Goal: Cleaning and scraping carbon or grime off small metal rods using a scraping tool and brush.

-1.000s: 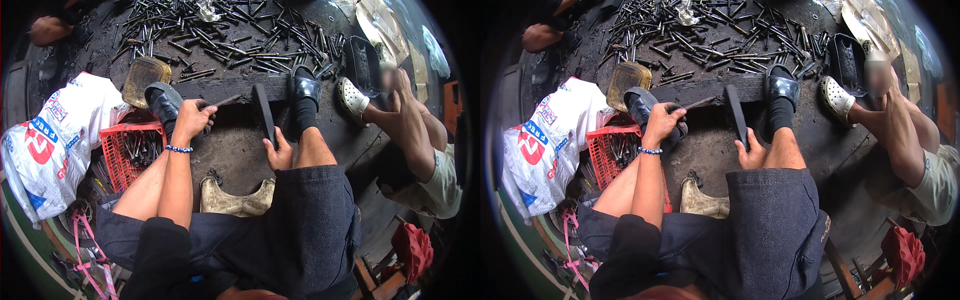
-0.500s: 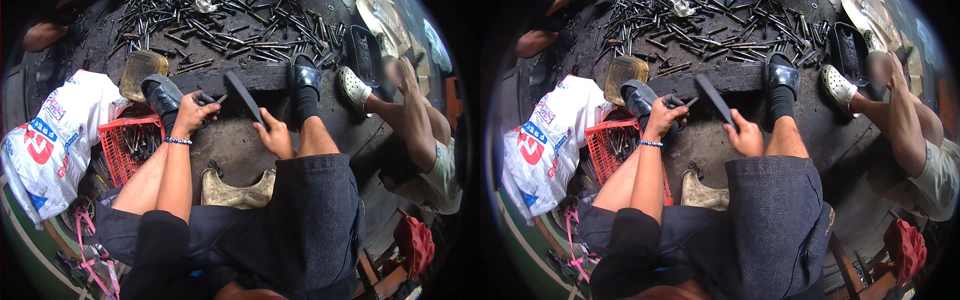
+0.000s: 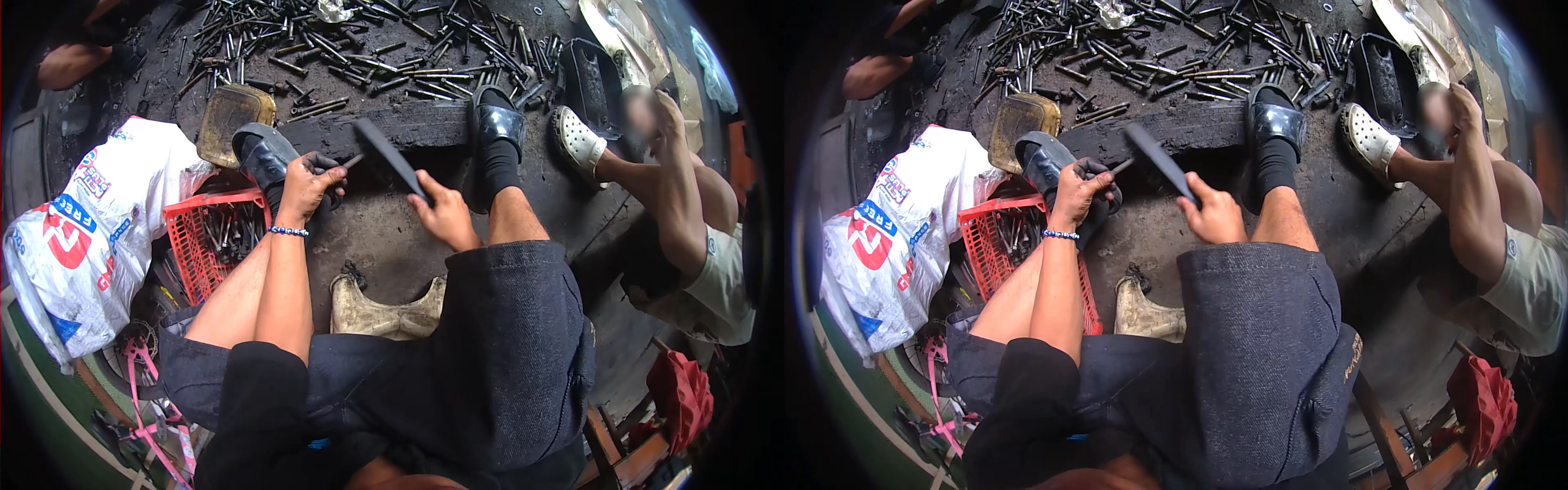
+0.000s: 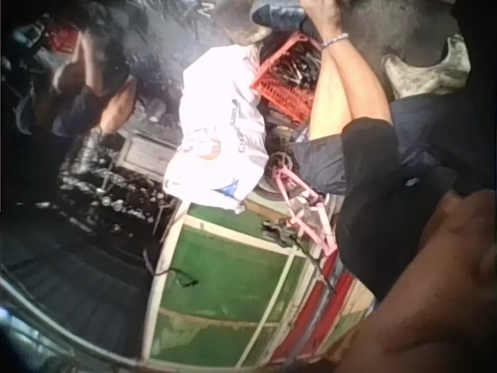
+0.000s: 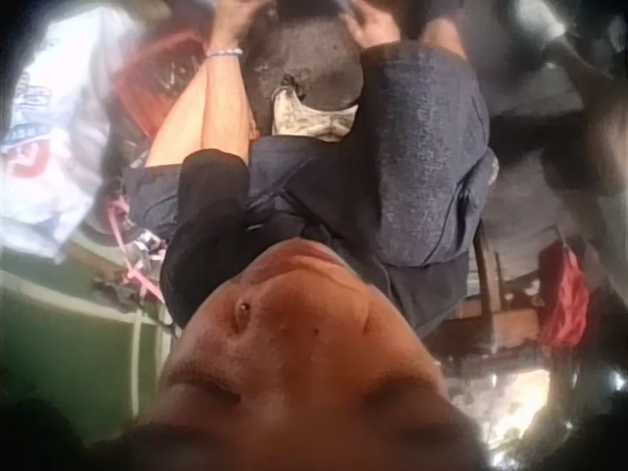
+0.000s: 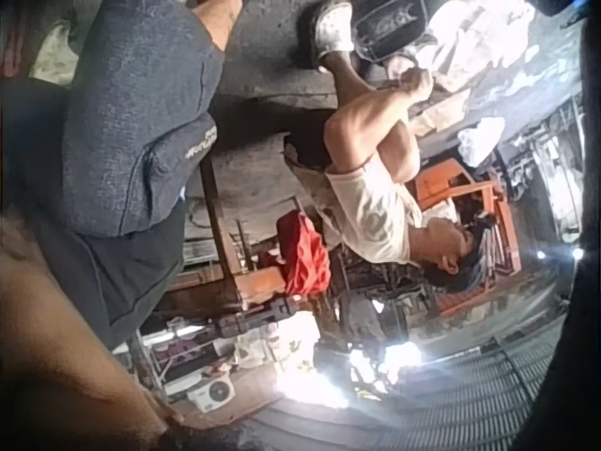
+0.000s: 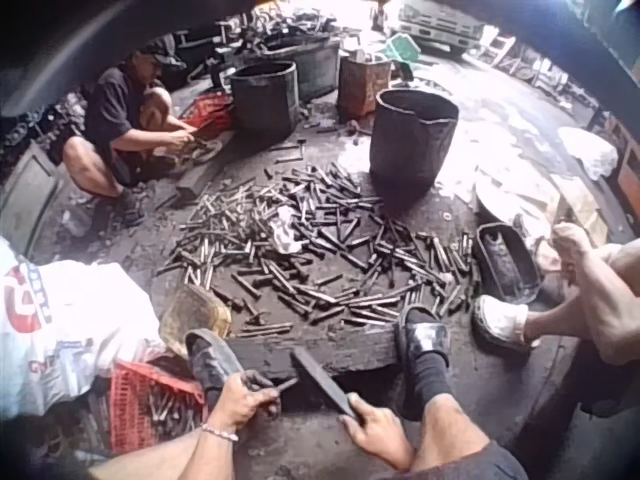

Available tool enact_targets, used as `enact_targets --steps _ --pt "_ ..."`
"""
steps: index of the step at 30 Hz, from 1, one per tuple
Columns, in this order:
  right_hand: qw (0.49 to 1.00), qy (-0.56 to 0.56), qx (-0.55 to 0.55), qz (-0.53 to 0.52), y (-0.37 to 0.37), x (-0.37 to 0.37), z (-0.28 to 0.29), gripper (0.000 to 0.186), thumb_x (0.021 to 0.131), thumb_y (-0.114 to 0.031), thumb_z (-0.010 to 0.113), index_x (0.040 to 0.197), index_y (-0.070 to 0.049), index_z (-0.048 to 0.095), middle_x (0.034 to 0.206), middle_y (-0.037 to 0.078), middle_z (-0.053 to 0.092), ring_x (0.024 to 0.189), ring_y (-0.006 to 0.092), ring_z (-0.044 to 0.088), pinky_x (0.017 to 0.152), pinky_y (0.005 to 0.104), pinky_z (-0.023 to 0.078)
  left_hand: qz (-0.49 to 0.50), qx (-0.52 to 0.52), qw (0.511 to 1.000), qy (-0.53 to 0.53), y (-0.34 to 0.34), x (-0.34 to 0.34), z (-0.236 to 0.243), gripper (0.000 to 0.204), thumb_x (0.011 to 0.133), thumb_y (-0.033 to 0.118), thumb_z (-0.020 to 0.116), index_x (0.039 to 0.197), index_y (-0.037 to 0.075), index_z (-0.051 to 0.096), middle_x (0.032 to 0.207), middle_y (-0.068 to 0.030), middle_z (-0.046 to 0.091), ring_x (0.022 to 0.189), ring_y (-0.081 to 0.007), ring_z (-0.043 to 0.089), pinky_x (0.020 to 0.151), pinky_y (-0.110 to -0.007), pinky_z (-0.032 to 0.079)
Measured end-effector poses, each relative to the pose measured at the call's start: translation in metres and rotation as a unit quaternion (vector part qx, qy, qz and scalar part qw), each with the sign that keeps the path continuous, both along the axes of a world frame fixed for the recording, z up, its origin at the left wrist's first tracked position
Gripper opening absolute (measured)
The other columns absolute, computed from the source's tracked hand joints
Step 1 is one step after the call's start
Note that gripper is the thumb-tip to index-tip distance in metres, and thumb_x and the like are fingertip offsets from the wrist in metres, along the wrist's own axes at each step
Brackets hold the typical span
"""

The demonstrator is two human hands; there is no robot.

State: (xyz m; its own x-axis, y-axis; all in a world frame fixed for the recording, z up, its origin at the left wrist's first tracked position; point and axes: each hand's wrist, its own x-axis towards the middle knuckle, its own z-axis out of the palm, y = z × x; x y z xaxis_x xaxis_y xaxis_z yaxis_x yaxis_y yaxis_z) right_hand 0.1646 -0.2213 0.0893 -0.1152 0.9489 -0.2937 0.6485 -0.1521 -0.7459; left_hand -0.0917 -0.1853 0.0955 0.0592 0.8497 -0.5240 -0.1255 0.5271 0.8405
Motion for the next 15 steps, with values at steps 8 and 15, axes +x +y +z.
enact_targets --steps 8,15 --pt "0.998 -0.020 -0.060 -0.001 0.012 0.007 0.004 0.047 0.081 -0.029 0.067 0.125 -0.019 0.054 0.080 0.021 0.066 0.081 0.0412 0.064 0.071 0.0483 0.050 -0.002 0.002 1.000 -0.030 0.006 0.006 0.003 0.016 0.078 0.004 0.073 0.082 0.000 0.058 0.069 -0.0096 0.063 0.054 -0.0162 0.061 0.051 -0.028 0.051" --pt "0.999 0.029 -0.025 0.004 0.015 0.013 0.008 0.040 0.082 -0.027 0.067 0.118 -0.013 0.059 0.075 0.020 0.065 0.074 0.0382 0.065 0.065 0.0444 0.050 -0.022 0.010 0.999 -0.031 0.005 0.008 0.004 0.017 0.078 0.007 0.074 0.082 0.000 0.059 0.070 -0.0107 0.064 0.054 -0.0158 0.061 0.050 -0.028 0.051"
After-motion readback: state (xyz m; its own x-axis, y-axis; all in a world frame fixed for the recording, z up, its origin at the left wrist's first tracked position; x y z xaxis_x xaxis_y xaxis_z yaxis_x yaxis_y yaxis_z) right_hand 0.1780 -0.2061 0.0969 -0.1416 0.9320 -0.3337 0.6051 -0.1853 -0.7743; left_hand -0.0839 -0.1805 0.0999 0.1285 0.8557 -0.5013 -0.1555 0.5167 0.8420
